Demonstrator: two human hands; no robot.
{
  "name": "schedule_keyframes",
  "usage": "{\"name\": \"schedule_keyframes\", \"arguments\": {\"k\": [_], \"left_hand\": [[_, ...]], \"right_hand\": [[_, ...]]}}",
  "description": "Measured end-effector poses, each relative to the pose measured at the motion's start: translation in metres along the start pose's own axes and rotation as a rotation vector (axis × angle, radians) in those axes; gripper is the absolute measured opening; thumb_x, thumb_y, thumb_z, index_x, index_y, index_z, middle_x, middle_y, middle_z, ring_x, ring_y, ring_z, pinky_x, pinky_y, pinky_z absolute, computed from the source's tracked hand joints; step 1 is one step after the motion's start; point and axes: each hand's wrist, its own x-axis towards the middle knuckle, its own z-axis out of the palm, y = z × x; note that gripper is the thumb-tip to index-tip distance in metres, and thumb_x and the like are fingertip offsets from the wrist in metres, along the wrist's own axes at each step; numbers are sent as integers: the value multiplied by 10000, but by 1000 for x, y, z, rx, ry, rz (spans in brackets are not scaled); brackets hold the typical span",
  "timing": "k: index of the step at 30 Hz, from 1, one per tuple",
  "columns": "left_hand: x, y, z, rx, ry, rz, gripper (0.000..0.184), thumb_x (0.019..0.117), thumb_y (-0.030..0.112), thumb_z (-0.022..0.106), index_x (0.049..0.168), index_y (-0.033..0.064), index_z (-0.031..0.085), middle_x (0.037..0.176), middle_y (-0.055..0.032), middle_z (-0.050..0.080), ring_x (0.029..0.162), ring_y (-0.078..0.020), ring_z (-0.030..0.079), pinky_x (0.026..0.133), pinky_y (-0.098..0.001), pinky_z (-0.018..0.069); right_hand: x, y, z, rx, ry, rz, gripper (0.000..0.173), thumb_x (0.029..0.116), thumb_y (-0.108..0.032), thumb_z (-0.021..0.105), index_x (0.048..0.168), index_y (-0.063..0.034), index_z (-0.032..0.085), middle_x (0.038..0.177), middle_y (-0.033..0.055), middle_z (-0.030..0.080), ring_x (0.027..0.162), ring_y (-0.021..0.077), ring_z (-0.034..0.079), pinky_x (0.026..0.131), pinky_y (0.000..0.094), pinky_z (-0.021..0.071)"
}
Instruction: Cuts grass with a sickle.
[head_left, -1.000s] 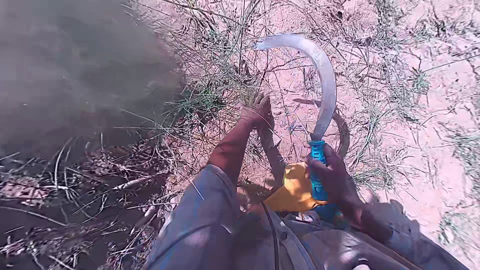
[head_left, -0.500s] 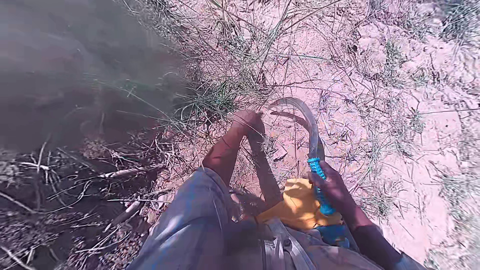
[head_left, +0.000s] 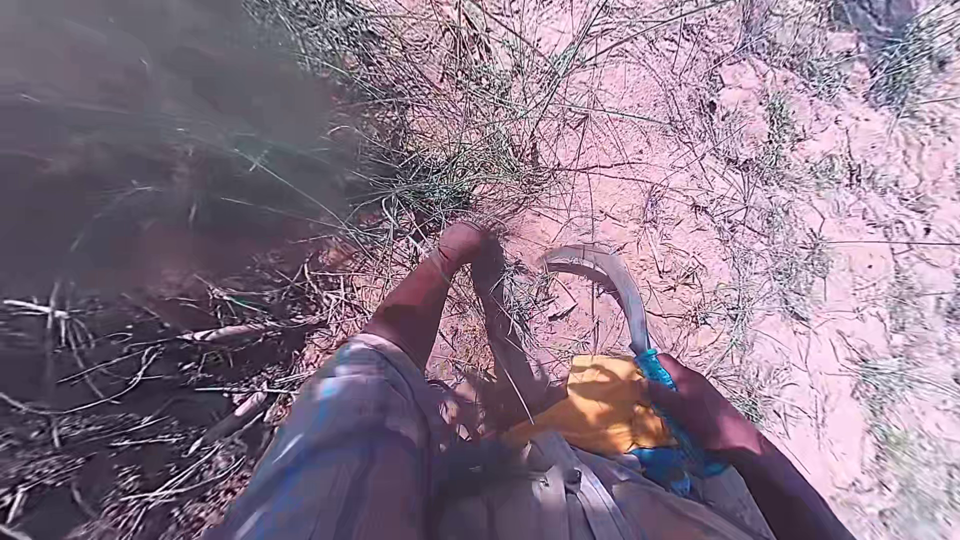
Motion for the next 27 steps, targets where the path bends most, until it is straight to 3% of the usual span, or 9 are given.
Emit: {"name": "schedule_keyframes", "arguments": {"k": [2, 5, 8, 10, 14, 17, 21, 24, 27], "left_hand": [[7, -8, 15, -56, 26, 8, 444, 1113, 286, 443, 1211, -89, 661, 1268, -365, 625, 1252, -547, 570, 997, -738, 415], [9, -6, 20, -96, 43, 33, 379, 1098, 206, 455, 1213, -100, 649, 1245, -364, 633, 1230, -541, 586, 986, -725, 433], [13, -5, 21, -205, 37, -89, 422, 1105, 230, 443, 1204, -132, 638, 1274, -375, 615, 1256, -534, 573, 1022, -710, 428], [20, -6, 23, -376, 50, -174, 477, 1118, 271, 423, 1209, -152, 624, 1307, -375, 598, 1289, -512, 558, 1072, -676, 408], [19, 1, 21, -497, 48, -252, 438, 1081, 256, 515, 1182, -155, 627, 1303, -359, 601, 1281, -477, 568, 1073, -637, 422], [10, 1, 14, -477, 42, -254, 513, 1115, 295, 430, 1215, -180, 595, 1336, -385, 571, 1313, -489, 544, 1092, -637, 403], [11, -9, 20, -527, 37, -254, 504, 1114, 288, 420, 1206, -174, 600, 1290, -389, 588, 1268, -502, 563, 1058, -659, 407], [9, -5, 28, -581, 33, -282, 540, 1128, 307, 387, 1235, -187, 575, 1318, -397, 566, 1290, -499, 548, 1078, -636, 402], [3, 5, 21, -523, 35, -278, 534, 1132, 305, 378, 1265, -172, 576, 1360, -385, 555, 1337, -498, 520, 1107, -642, 382]], "right_hand": [[-6, 6, 4, 34, 57, 19, 409, 1020, -223, 605, 1363, -12, 535, 982, 136, 644, 814, 209, 635, 762, 419, 532], [29, -3, 13, -7, 136, -176, 458, 1027, -284, 535, 1372, 14, 487, 916, 100, 612, 735, 174, 627, 688, 372, 547], [81, -39, 23, -33, 67, -215, 466, 1062, -245, 534, 1414, 50, 455, 1105, 198, 631, 929, 245, 642, 851, 423, 525], [99, -46, 38, 22, 21, -179, 431, 1060, -232, 525, 1400, 25, 464, 1093, 170, 616, 895, 221, 634, 813, 405, 531], [77, -32, 46, 5, 22, -125, 412, 1057, -213, 505, 1406, 5, 486, 1074, 166, 625, 897, 226, 630, 827, 406, 517], [39, -32, 24, -53, -10, -107, 411, 1067, -235, 517, 1393, 12, 470, 1030, 144, 606, 866, 201, 612, 798, 382, 508], [-4, -13, 14, -174, 18, -69, 477, 1040, -246, 568, 1412, 42, 489, 1086, 235, 663, 994, 337, 666, 888, 515, 516], [15, -13, 23, -102, 120, -154, 446, 1053, -245, 539, 1388, 44, 484, 1027, 187, 646, 914, 268, 647, 838, 451, 515], [65, -41, 32, -14, 60, -200, 394, 1063, -227, 508, 1371, 19, 492, 1044, 144, 616, 872, 193, 619, 799, 378, 513]]}}
